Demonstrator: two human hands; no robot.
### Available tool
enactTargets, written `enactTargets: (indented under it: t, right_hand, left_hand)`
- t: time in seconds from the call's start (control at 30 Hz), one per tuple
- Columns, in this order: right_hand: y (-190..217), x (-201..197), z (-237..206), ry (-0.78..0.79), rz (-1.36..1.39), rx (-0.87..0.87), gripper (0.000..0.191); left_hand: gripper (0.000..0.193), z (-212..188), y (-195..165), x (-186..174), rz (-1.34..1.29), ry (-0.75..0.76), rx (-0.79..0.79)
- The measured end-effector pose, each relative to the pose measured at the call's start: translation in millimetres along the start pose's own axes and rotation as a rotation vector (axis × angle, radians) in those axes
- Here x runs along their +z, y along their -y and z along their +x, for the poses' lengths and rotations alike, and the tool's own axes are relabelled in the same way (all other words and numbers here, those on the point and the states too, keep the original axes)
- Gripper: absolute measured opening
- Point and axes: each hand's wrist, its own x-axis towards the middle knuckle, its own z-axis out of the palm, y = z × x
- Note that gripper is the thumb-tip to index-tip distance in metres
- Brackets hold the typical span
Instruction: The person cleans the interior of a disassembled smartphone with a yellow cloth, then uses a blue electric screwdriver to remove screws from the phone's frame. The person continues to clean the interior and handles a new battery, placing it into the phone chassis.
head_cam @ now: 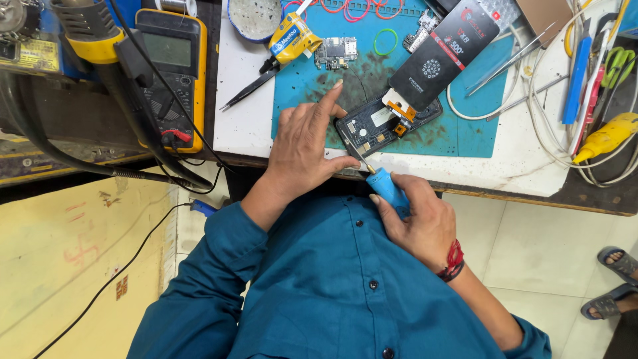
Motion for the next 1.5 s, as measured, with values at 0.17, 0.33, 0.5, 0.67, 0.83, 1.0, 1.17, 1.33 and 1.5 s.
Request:
enactTargets:
  t: [0.17,0.33,0.5,0.67,0.83,1.0,1.17,1.33,1.5]
  right_hand:
    - [3,0,-1,-0.067,-0.073,0.01,0.038]
    - [6,-3,-1,-0.069,-0.106,0.009,0.04]
    - [11,-4,-1,-0.022,-0.102,0.069,0.039]
    - [12,-6,0,-0.036,-0.117,0.011,0.04]
    - [15,-6,-1,0.0,-0.113,0.05,0.039]
    - [15,-6,0,-0.01,-0.121,0.032,0.039]
    - [14,-6,0,0.009,-0.105,0.037,0.04]
    - [14,-6,1,-0.003,-0.108,0.022,0.04]
    - [16,-7,1,0.015,-0.096,0.037,0.04]
  left_hand:
    - [0.125,1,1,2,0.013,-0.003,-0.001]
    - [0.124,0,1,1,0.006,-0.001,0.0]
    - [0.124,0,0,1,0.003,-0.002,-0.003]
    - [0.124,0,1,1,0.01,-0.001,-0.002]
    - [0.125,0,1,1,0.005,-0.005,0.001]
    - [0.124,0,1,2,0.009,-0.008,0.0]
    - [0.124,0,1,2,0.01,-0.01,0.003]
    - [0.125,0,1,2,0.018,-0.007,0.001]
    - [0.125,0,1,1,0.019,-0.003,0.0]
